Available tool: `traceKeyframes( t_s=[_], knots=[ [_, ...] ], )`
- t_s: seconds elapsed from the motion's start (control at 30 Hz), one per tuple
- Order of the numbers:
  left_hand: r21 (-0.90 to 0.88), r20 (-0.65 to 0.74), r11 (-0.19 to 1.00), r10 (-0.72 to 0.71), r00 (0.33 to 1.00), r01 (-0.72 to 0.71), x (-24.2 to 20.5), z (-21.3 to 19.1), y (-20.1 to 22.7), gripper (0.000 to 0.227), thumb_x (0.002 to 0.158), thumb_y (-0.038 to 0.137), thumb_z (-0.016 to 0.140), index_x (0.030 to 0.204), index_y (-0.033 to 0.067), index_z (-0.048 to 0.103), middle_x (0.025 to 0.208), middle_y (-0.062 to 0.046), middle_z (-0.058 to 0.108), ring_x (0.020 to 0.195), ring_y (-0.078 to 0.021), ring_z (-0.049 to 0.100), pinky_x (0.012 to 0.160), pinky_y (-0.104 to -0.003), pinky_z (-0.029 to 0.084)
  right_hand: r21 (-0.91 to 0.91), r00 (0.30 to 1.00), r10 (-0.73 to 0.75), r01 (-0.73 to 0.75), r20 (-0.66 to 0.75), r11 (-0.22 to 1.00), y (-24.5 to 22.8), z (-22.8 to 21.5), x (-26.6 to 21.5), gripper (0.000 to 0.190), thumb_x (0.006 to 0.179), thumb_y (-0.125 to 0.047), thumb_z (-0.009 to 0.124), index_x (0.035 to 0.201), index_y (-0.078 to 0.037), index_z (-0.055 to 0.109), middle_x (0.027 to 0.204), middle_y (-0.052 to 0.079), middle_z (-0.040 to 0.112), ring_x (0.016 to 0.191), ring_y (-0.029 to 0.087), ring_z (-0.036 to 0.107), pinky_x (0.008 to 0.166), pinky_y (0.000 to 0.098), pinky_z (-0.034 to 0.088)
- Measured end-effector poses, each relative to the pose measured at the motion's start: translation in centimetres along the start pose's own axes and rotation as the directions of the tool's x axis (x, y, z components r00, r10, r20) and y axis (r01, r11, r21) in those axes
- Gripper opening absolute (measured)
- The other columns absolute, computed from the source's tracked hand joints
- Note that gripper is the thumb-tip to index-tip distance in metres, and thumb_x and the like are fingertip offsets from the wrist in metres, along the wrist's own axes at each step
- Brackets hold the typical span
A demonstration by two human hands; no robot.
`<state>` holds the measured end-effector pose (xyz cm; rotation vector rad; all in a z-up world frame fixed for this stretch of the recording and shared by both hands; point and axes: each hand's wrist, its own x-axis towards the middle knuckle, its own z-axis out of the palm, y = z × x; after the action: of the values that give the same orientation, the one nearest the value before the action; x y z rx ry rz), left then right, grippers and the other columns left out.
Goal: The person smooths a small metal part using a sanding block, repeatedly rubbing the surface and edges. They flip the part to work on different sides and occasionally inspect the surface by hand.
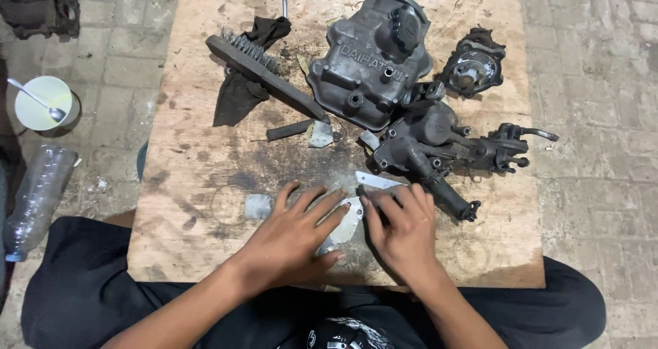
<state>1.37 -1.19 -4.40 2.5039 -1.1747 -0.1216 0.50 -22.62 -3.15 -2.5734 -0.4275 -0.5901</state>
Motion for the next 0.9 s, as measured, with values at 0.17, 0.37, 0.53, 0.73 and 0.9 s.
traceKeyframes(
  t_s=[0.17,0.37,0.53,0.73,0.9],
  knots=[
    [-0.079,0.027,0.997,0.006,1.0,-0.004,-0.9,-1.6,-0.2,0.075,0.088,0.054,0.071,0.14,0.0028,0.053,0.154,-0.016,0.047,0.144,-0.039,0.034,0.113,-0.071,0.016,0.038,0.999,0.042,-0.042,0.002,0.998,-0.1,-0.9,0.8,0.008,0.086,-0.005,0.076,0.09,-0.002,0.071,0.084,0.008,0.064,0.071,0.022,0.056,0.073,0.0334,0.047],
    [-0.2,-0.078,0.979,0.017,0.997,-0.032,-1.0,-2.1,-0.2,0.073,0.082,0.051,0.078,0.13,-0.0007,0.061,0.148,-0.018,0.051,0.139,-0.0413,0.04,0.111,-0.07,0.022,0.102,0.997,-0.015,0.007,0.078,0.995,0.0,1.3,-1.1,0.018,0.084,0.001,0.07,0.072,-0.007,0.059,0.068,0.004,0.058,0.06,0.017,0.048,0.059,0.0315,0.041],
    [-0.184,-0.178,0.982,0.009,0.984,-0.042,-1.8,-1.2,-0.1,0.072,0.082,0.048,0.078,0.131,-0.0027,0.061,0.146,-0.017,0.052,0.136,-0.0411,0.043,0.111,-0.069,0.024,0.0,0.989,-0.036,0.036,0.144,0.999,-0.1,0.6,-0.6,0.009,0.081,-0.005,0.059,0.075,-0.012,0.061,0.069,0.004,0.058,0.068,0.024,0.049,0.072,0.0398,0.038],
    [-0.005,-0.067,0.999,0.036,0.997,-0.037,-1.4,-0.2,-0.2,0.061,0.085,0.037,0.069,0.132,-0.0002,0.058,0.15,-0.02,0.046,0.143,-0.0434,0.035,0.116,-0.072,0.017,0.036,0.995,-0.079,0.077,0.061,0.996,-0.7,0.7,0.2,0.016,0.083,0.008,0.063,0.082,-0.006,0.056,0.07,0.007,0.06,0.06,0.021,0.051,0.065,0.0365,0.039],
    [-0.049,-0.12,0.998,0.034,0.992,-0.04,-2.0,-0.1,-0.3,0.07,0.081,0.047,0.072,0.131,-0.0009,0.059,0.149,-0.018,0.048,0.138,-0.0414,0.038,0.111,-0.069,0.021,-0.09,0.989,-0.023,0.036,0.147,0.995,0.9,0.6,-0.1,0.009,0.087,-0.001,0.067,0.089,-0.01,0.068,0.076,0.003,0.067,0.062,0.015,0.045,0.062,0.0317,0.032]
  ],
)
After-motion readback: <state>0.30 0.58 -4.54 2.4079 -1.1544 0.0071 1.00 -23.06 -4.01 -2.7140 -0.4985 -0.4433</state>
